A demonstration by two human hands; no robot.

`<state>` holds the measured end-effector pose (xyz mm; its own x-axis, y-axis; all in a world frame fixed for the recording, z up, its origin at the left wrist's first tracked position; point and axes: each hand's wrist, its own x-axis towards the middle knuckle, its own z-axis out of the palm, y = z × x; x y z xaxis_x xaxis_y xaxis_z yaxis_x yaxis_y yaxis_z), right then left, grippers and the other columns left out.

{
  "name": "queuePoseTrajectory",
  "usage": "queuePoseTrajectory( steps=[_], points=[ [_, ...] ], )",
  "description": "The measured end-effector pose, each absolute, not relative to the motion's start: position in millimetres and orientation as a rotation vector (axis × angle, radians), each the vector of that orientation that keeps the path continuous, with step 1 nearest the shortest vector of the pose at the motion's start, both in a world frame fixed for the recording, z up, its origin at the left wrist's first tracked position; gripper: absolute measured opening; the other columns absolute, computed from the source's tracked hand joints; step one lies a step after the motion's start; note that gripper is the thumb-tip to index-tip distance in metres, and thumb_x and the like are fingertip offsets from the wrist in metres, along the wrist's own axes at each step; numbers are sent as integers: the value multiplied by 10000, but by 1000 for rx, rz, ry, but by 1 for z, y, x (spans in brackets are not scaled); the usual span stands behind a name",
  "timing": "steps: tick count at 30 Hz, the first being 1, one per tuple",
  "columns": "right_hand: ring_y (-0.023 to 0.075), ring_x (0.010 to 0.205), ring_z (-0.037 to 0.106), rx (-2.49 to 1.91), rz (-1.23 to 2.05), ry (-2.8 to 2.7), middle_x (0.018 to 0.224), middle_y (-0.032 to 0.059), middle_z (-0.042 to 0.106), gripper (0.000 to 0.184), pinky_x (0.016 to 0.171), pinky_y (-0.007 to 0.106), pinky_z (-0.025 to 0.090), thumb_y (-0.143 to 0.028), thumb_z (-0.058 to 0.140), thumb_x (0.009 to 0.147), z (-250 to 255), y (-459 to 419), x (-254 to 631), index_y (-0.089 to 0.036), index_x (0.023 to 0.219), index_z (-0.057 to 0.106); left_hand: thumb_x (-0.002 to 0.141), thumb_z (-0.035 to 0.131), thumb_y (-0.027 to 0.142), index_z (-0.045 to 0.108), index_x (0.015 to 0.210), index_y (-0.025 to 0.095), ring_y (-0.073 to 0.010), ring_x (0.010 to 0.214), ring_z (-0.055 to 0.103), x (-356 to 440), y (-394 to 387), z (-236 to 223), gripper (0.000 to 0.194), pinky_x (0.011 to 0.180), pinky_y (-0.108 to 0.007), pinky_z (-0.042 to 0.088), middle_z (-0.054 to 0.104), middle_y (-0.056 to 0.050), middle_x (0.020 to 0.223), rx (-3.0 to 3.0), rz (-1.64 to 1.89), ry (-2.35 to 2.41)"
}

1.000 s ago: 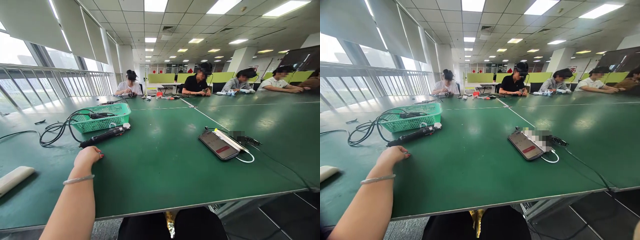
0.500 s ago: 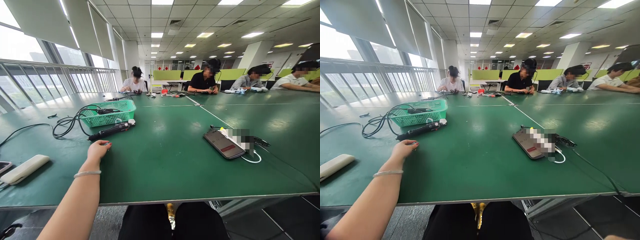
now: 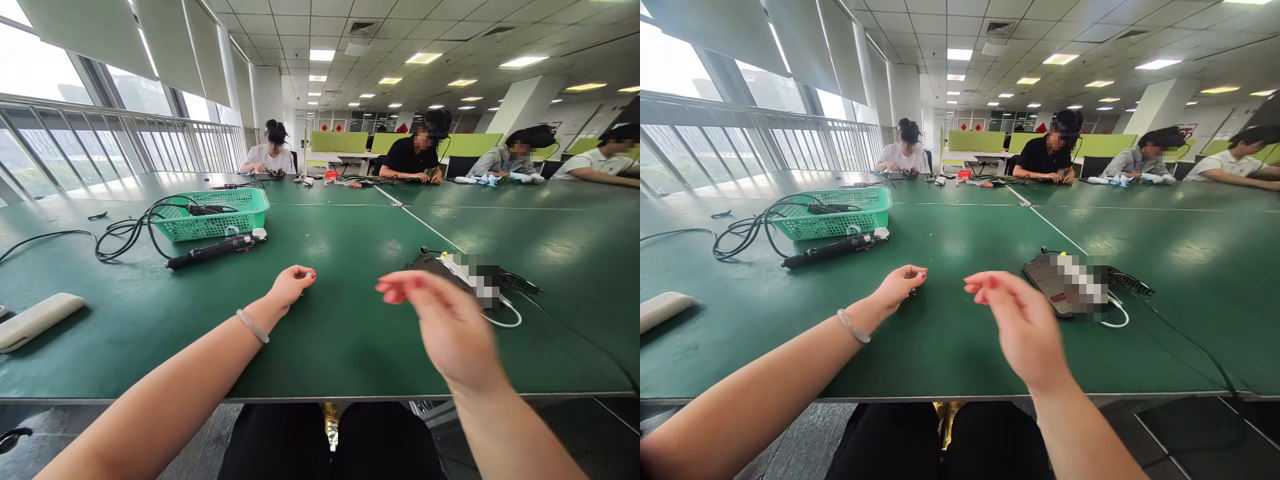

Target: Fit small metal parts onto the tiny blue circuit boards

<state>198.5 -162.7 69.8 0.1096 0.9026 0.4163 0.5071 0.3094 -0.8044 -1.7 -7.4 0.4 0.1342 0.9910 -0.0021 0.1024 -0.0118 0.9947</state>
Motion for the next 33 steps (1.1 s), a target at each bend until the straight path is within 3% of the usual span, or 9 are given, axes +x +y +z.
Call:
queuePoseTrajectory(
  steps=[3,6,9,11,14,17,20,24,33],
  points=[
    [199,773,626,-1615,775,-1605,907,68,680,292,756,384,523,-399,515,857,48,-132,191,-231,1046,660,613,792,309,645,747,162,-149,847,615,6,1,5,247,873,-314,440,680,-70,869,1203,1118,1047],
    [174,806,613,-1769,835,-1811,1137,97,631,411,762,350,505,-347,571,814,26,-98,180,-198,1196,596,562,827,321,625,728,159,-147,910,610,-1,4,6,307,922,-315,420,679,-70,915,1103,1132,944],
    [174,834,614,-1792,758,-1946,1217,109,586,495,734,318,491,-301,640,756,16,-67,168,-184,1232,572,514,855,326,625,726,157,-151,934,612,-4,2,2,355,935,-322,412,684,-71,946,1036,1102,871],
    [193,882,614,-1750,668,-2030,1127,108,617,439,741,306,478,-271,682,716,15,-48,161,-175,1140,620,516,859,331,641,752,152,-158,887,623,0,0,-2,367,886,-329,428,688,-72,917,995,1023,804],
    [173,787,610,-1623,667,-2192,845,37,654,126,698,280,450,-190,675,696,17,-22,157,-197,821,665,544,853,316,662,804,152,-152,790,624,8,0,-5,362,792,-321,439,679,-55,844,927,926,719],
    [133,665,558,-1614,748,-2225,761,-13,618,177,611,258,414,-213,718,666,17,-7,160,-210,828,646,546,856,266,667,777,149,-128,806,611,10,3,-5,321,842,-311,434,671,-44,916,874,978,687],
    [107,645,522,-1580,782,-2168,795,-20,605,198,605,247,400,-242,690,710,11,-4,164,-214,902,647,553,851,245,686,763,157,-113,817,593,7,5,-4,281,893,-305,417,662,-30,937,851,1050,702],
    [117,707,517,-1490,642,-2180,799,0,594,62,660,259,395,-207,602,777,0,-7,165,-207,777,664,620,811,243,727,823,191,-96,728,546,4,5,-4,226,827,-287,414,639,-6,793,878,1092,790],
    [121,670,522,-1393,647,-2031,751,1,625,156,669,265,395,-190,470,844,2,-19,163,-198,778,612,788,672,176,712,890,145,-98,698,619,3,1,6,114,813,-289,507,649,-36,749,869,1049,1016]
  ],
)
